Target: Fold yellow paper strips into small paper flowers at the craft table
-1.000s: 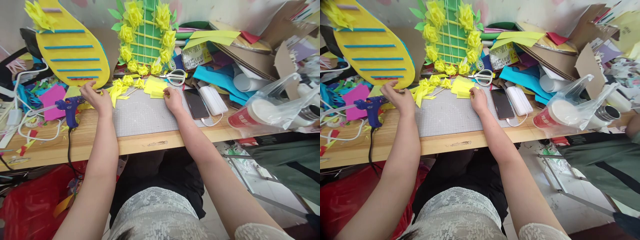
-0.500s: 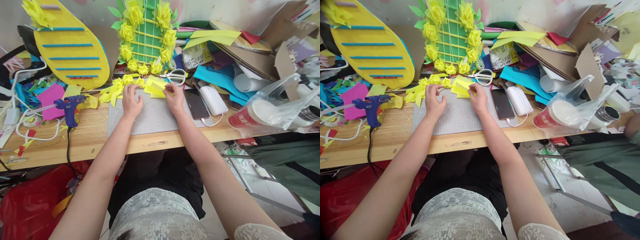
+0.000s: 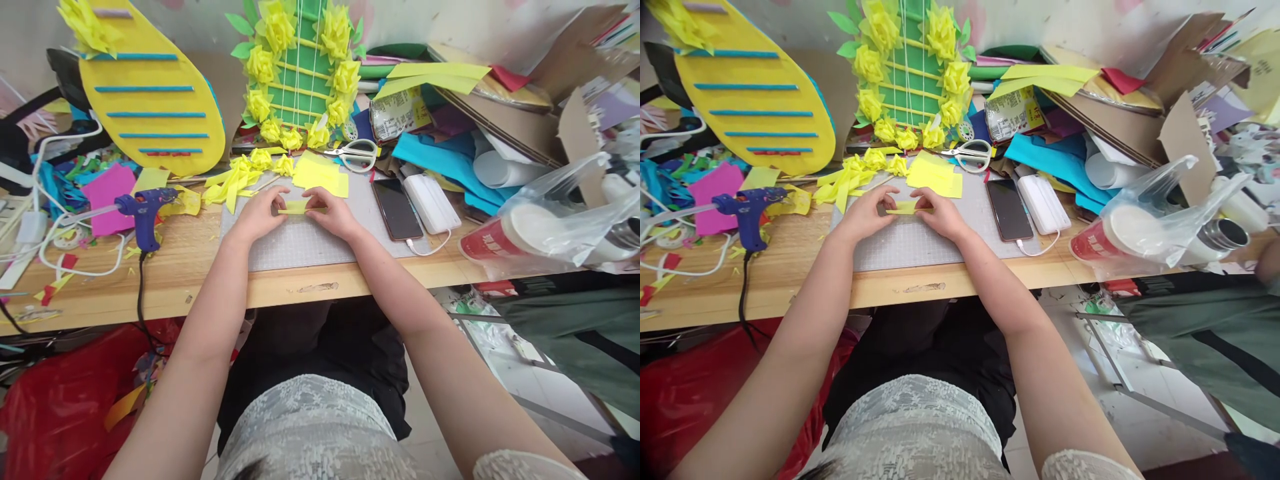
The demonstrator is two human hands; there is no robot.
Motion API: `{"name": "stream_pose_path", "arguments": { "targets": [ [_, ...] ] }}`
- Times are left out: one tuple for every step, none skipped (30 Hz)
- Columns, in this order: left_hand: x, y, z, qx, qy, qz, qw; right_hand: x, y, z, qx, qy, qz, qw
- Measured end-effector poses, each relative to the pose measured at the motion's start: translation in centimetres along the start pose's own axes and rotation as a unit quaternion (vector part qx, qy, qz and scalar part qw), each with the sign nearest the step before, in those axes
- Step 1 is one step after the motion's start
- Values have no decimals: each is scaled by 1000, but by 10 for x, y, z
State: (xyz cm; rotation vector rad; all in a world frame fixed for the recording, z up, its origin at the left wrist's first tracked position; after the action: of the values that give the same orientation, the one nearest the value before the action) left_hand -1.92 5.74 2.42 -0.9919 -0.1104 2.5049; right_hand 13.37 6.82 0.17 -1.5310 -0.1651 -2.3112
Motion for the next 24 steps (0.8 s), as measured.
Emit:
{"name": "stream_pose_path", "arguments": {
  "targets": [
    [4, 0, -1, 13, 1, 19, 1000, -1, -1, 1, 2, -11, -6, 1000],
    [8, 1, -1, 17, -3, 37, 999, -2, -1, 3, 1, -18, -12, 1000],
    [11, 1, -1, 15, -9, 53, 998, -4, -2, 5, -4, -22, -16, 1000],
    [13, 1, 0, 12, -15, 63, 998, -5, -3, 8, -14, -22, -20, 999],
    [14, 2, 1, 11, -18, 69, 997, -6, -3, 11, -27, -19, -25, 999],
    [14, 2, 1, 13, -18, 72, 997, -8, -4, 14, -41, -14, -32, 999],
    [14, 3, 2, 18, -17, 74, 997, -10, -4, 17, -52, -6, -40, 998],
    [13, 3, 2, 22, -16, 77, 997, -12, -5, 19, -59, 4, -50, 997],
    [12, 4, 2, 26, -15, 82, 996, -14, -5, 21, -64, 16, -60, 996],
    [11, 4, 2, 30, -14, 90, 995, -16, -5, 21, -67, 29, -69, 995],
    [11, 4, 3, 29, -13, 101, 994, -17, -6, 22, -70, 43, -78, 994],
    [11, 4, 4, 22, -14, 113, 993, -18, -6, 22, -73, 57, -84, 992],
    [12, 4, 5, 13, -17, 124, 992, -18, -6, 21, -77, 72, -90, 990],
    [13, 4, 6, 2, -23, 135, 991, -19, -6, 21, -82, 88, -93, 988],
    [14, 4, 6, -8, -33, 144, 989, -18, -7, 19, -86, 105, -93, 986],
    [15, 4, 6, -15, -45, 151, 987, -18, -7, 18, -89, 122, -92, 984],
    [16, 4, 6, -19, -57, 157, 986, -17, -7, 17, -93, 137, -90, 982],
    [16, 4, 5, -19, -69, 164, 984, -17, -7, 15, -97, 152, -88, 980],
    [17, 4, 5, -20, -80, 169, 982, -16, -7, 14, -100, 164, -86, 978],
    [17, 4, 4, -21, -89, 173, 981, -15, -6, 13, -102, 174, -85, 976],
    [16, 4, 4, -23, -97, 177, 979, -14, -6, 12, -105, 183, -85, 974],
    [15, 4, 4, -25, -104, 180, 978, -13, -6, 11, -107, 189, -87, 972],
    [14, 5, 4, -26, -111, 184, 976, -12, -6, 10, -108, 195, -89, 971],
    [14, 5, 4, -27, -118, 188, 975, -11, -6, 10, -109, 200, -92, 969]
  ]
}}
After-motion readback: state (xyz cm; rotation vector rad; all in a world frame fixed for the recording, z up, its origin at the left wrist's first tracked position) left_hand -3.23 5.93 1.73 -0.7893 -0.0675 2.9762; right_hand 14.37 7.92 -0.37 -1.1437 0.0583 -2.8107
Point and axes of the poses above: each hand's wrist, its own y-axis away from the middle knuckle, its own z-axis out of the back of the hand, x = y × z, the point moved 7 cm from there along -y, towards the middle knuckle, and after that the axes turned 8 degrees about -z, right-handed, at the moved point
